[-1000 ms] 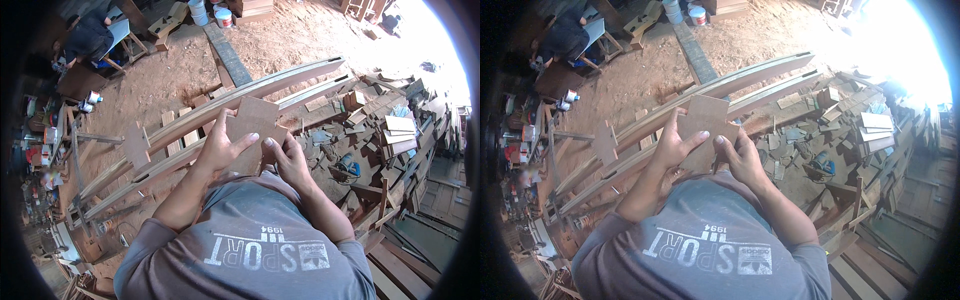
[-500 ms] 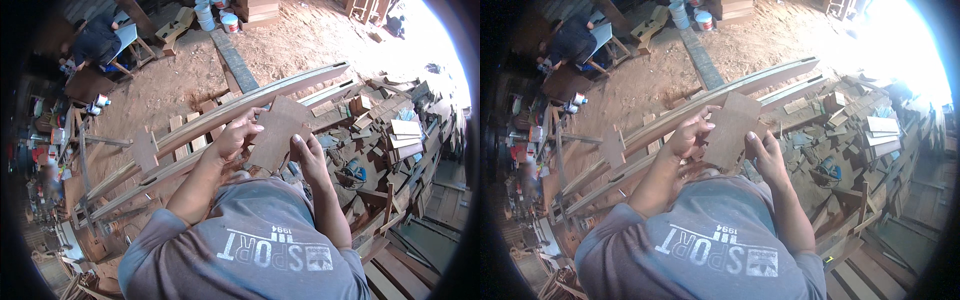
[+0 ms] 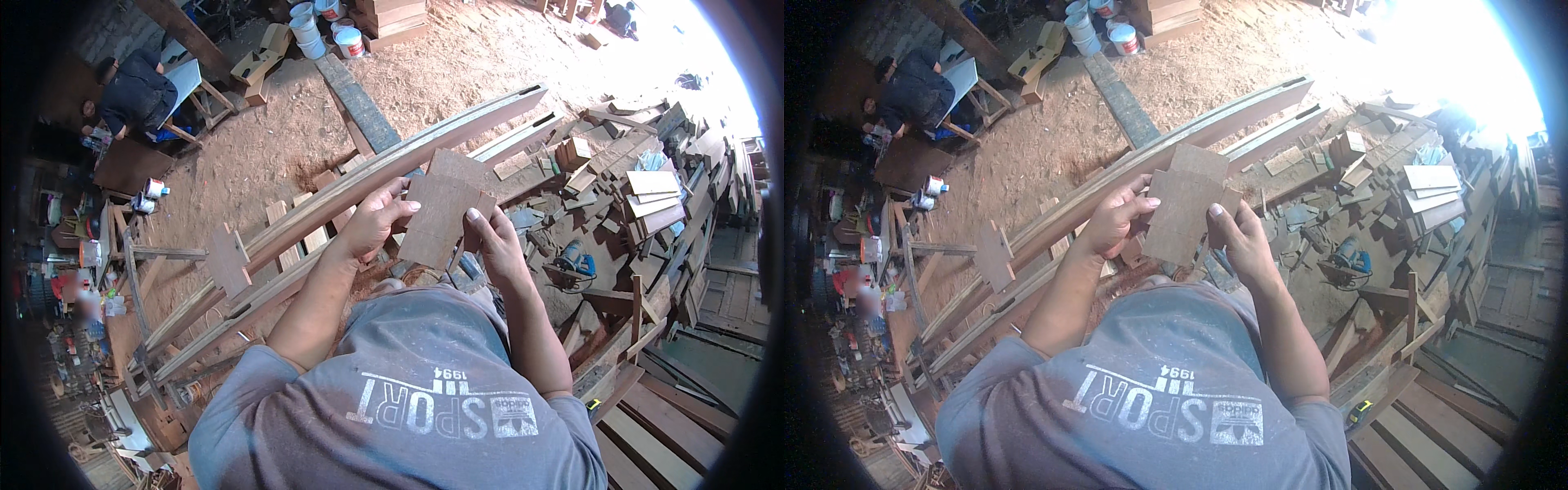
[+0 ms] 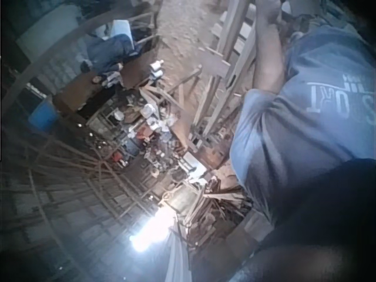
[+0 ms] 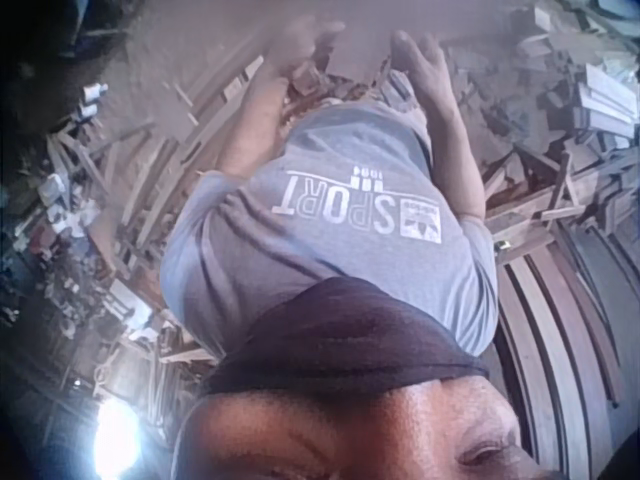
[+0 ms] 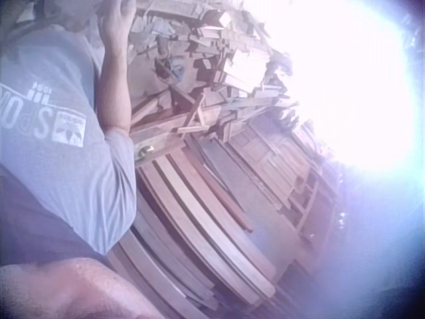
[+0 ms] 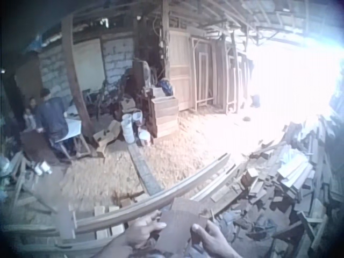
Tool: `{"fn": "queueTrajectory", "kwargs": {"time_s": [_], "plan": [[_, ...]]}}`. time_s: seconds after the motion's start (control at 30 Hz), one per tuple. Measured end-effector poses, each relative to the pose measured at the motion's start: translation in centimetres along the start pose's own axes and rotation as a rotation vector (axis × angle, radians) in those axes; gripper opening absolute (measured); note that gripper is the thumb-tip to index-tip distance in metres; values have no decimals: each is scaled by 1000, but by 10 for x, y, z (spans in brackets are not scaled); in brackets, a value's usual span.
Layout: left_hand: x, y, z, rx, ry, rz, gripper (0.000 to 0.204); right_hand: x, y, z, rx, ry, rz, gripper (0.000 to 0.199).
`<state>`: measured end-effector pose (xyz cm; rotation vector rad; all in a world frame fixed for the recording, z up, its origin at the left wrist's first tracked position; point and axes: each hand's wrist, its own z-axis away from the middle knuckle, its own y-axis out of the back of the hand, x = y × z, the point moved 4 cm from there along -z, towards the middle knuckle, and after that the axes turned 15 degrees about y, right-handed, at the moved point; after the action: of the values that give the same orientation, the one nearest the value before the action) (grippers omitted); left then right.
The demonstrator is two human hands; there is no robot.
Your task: The person assembles small wooden pieces into a larger wooden frame. They repeatedly fit pieces into slots, hammer them into place, and use an electric sander to smooth the edges. The person handles multiple small wooden blocks and a curved wooden frame throughout the process.
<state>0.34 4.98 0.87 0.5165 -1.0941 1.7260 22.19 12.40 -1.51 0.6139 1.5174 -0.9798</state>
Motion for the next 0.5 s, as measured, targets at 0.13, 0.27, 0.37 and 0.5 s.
{"fn": "queueTrajectory", "kwargs": {"time_s": [0.13, 0.27, 0.37, 0.5], "plan": [[-2, -5, -5, 36, -39, 11, 57, -6, -2, -4, 18, -1, 18, 39], [-12, 1, -16, 86, -78, 39, 55, -19, -9, -6, 31, -27, 66, 37], [-14, 0, -20, 78, -60, 102, 54, -13, 3, -11, -54, -41, 29, 36], [-13, 1, -25, 93, -64, 228, 58, -6, 21, -16, 137, -62, -138, 31]]}}
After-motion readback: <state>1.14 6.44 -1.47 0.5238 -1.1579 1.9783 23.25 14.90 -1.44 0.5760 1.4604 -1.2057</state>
